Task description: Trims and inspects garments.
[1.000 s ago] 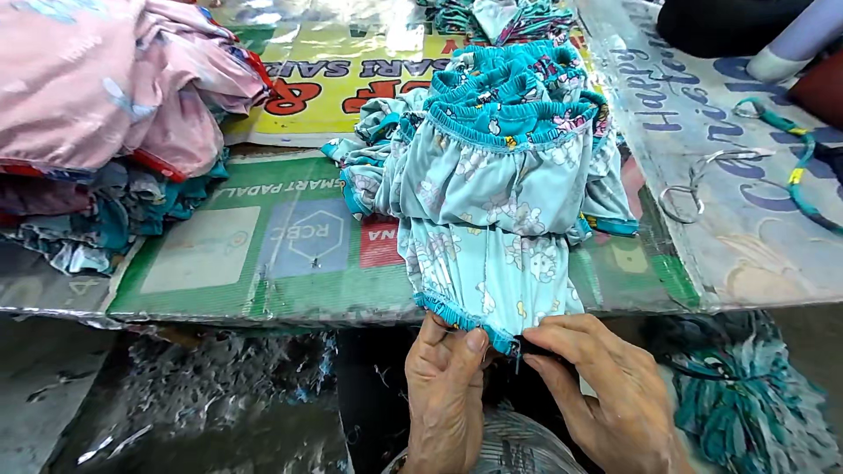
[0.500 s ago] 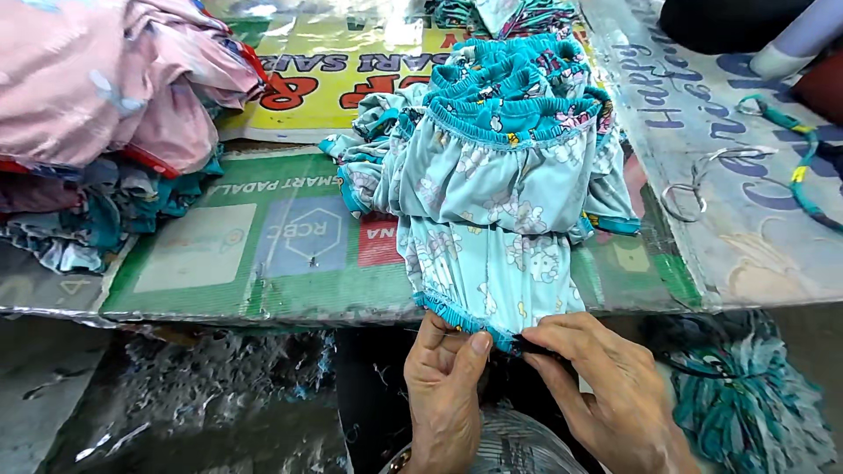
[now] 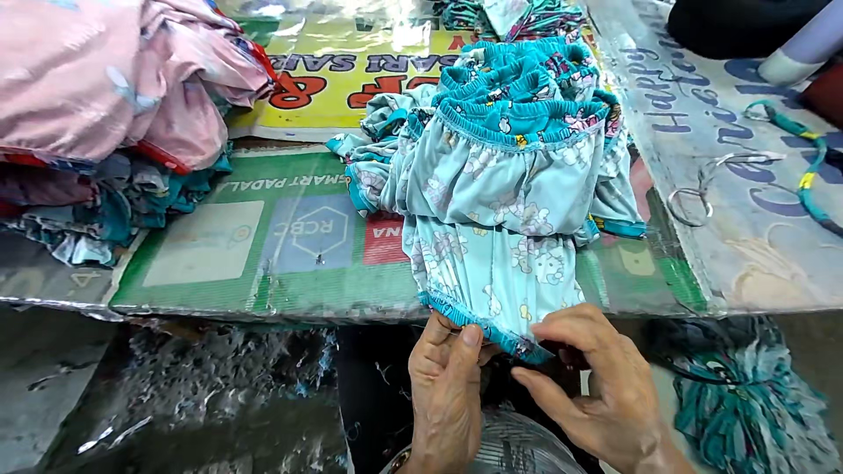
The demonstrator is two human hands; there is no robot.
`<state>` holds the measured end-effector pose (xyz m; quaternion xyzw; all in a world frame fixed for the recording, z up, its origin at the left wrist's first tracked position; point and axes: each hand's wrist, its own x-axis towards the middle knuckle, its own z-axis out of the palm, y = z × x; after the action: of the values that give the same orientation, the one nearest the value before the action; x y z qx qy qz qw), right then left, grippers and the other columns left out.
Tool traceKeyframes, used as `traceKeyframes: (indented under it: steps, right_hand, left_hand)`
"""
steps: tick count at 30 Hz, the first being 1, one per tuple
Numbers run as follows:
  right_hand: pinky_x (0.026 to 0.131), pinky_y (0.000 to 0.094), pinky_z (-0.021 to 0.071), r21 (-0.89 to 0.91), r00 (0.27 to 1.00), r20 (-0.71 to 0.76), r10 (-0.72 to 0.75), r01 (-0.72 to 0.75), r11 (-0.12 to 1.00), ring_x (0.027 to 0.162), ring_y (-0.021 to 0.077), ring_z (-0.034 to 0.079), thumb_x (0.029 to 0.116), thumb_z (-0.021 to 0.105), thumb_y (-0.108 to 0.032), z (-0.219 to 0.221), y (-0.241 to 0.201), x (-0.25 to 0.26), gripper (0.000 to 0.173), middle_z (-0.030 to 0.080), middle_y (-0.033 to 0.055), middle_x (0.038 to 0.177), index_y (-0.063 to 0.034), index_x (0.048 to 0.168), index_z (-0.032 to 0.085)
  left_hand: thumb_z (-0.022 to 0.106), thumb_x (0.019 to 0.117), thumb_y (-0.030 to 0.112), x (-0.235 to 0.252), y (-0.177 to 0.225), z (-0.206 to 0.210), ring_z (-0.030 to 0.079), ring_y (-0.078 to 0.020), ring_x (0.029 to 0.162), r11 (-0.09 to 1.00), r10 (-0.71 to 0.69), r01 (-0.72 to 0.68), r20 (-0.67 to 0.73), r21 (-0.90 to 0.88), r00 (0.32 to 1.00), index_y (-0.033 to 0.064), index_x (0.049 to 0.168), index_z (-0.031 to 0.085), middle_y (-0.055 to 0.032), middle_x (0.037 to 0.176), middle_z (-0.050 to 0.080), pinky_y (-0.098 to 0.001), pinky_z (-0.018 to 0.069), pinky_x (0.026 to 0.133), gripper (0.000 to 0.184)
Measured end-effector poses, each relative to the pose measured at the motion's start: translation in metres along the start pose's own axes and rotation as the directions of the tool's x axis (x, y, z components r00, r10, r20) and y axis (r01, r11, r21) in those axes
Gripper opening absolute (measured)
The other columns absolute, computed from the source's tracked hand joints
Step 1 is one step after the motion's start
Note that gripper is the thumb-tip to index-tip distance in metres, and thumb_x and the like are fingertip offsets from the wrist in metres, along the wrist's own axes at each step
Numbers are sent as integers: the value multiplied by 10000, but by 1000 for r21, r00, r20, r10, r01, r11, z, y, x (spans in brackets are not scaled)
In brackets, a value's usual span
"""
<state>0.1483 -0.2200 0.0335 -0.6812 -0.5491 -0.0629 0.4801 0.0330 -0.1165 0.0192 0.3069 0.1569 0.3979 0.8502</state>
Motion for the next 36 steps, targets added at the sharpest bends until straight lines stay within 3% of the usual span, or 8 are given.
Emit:
traceKeyframes:
  steps: [6, 13, 17, 20, 23, 27, 31, 36]
  right_hand:
    - [582, 296, 426, -315, 957, -36, -289, 264, 912, 646, 175, 539, 1017, 616, -192, 14, -5, -1, 113, 611, 51, 777, -94, 1018, 673]
    - [522, 287, 357, 11, 931, 118, -345, 346, 938, 529, 157, 435, 1059, 554, -382, 15, -19, -26, 407, 442, 6, 604, -149, 728, 508]
    - [669, 237, 521, -325, 997, -23, -73, 61, 944, 820, 138, 637, 1001, 660, -345, 12, -7, -24, 241, 631, 48, 983, -158, 1132, 582]
    - [647, 192, 530, -248, 1000, 14, -4, 8, 969, 821, 89, 685, 1010, 617, -184, 4, 12, -12, 107, 725, 65, 977, -109, 1054, 678]
    - [677, 130, 504, -89, 997, 77, 12, -5, 996, 838, 25, 646, 1043, 579, -204, -12, 18, -2, 137, 696, 47, 989, -94, 1045, 661]
    - [684, 171, 509, -41, 986, 154, -67, 74, 996, 824, 59, 647, 1049, 534, -192, -26, 25, 16, 162, 698, 54, 942, -81, 1041, 652]
    - [652, 83, 434, 227, 978, 204, -41, -7, 974, 747, -45, 534, 1087, 486, -231, -43, 30, 41, 240, 581, -4, 845, -51, 999, 617]
    - [641, 85, 475, 577, 979, 87, 185, -201, 792, 752, -88, 574, 1059, 549, -338, -60, 50, 62, 185, 629, -148, 867, -209, 1014, 673]
  left_hand:
    - [639, 992, 77, -1, 1, 1, 756, -171, 833, 998, -56, 56, -18, -7, 998, -19, 1095, 640, -148, 956, 740, -325, 638, 781, 141]
    - [662, 982, 105, 1, 0, -4, 766, -251, 867, 992, -80, 82, 17, -96, 997, -37, 1136, 628, -203, 996, 733, -409, 641, 811, 212]
    - [690, 971, 144, 2, -1, -9, 757, -237, 917, 994, -84, 86, 31, -74, 996, -22, 1157, 648, -178, 1032, 735, -411, 629, 857, 253]
    - [675, 984, 197, 2, 1, -21, 759, -190, 920, 952, 61, -100, 138, 289, 988, 40, 1084, 709, -110, 1003, 764, -369, 630, 856, 189]
    - [672, 996, 188, 10, 12, -36, 671, -42, 1068, 327, 374, -627, 513, 707, 773, 184, 1142, 661, 68, 1119, 705, -210, 561, 932, 147]
    - [650, 1002, 386, 48, 33, -25, 532, -171, 1298, -234, 238, -701, 739, 673, 630, 228, 1284, 582, -5, 1347, 610, -428, 371, 1084, 330]
    - [538, 1068, 281, 98, 47, -15, 616, -104, 1220, 141, 20, -773, 779, 618, 626, 129, 1036, 707, 12, 1117, 737, -414, 385, 1133, 229]
    - [486, 1069, 420, 127, 73, 4, 672, -196, 1127, 772, -40, -397, 661, 497, 749, 153, 928, 720, -5, 1042, 726, -429, 526, 1037, 382]
